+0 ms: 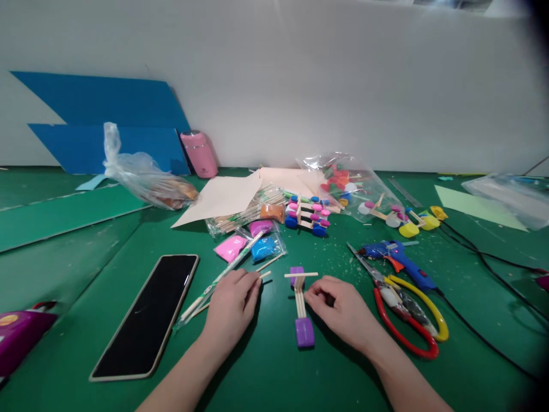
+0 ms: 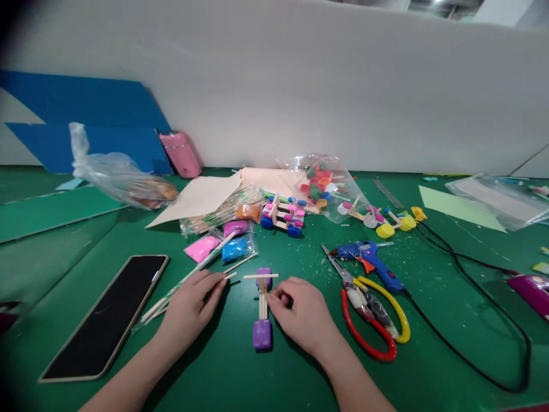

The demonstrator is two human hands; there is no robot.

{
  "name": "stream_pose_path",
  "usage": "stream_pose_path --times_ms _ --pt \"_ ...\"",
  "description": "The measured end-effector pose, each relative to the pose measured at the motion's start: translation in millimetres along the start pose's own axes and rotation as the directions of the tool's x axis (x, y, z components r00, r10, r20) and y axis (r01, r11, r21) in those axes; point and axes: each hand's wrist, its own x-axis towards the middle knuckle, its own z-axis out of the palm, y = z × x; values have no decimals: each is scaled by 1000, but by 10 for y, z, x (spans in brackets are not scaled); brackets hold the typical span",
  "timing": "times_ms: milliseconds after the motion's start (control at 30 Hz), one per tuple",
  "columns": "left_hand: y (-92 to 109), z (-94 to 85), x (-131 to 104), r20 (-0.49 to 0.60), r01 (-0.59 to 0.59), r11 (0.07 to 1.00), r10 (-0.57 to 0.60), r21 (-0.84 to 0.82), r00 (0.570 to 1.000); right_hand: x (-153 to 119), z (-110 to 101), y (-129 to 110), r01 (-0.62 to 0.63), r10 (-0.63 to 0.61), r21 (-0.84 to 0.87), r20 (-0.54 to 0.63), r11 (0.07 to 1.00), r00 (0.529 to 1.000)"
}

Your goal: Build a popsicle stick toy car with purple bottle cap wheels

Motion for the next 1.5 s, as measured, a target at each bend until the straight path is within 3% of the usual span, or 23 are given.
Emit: stream_pose_path --times_ms 133,333,933,1500 --pt "-9 7 7 -13 8 998 -7 56 1000 -3 20 -48 21 -15 -135 51 991 999" --pt "-23 19 0 8 5 993 -6 120 1000 9 55 -60 26 -19 -192 41 981 999" --pt "-4 8 26 98 12 975 -34 222 995 15 131 -92 14 -14 -239 2 971 1000" --pt "-48 -38 32 109 37 945 -76 324 991 102 164 -117 -2 -4 -235 -26 972 1000"
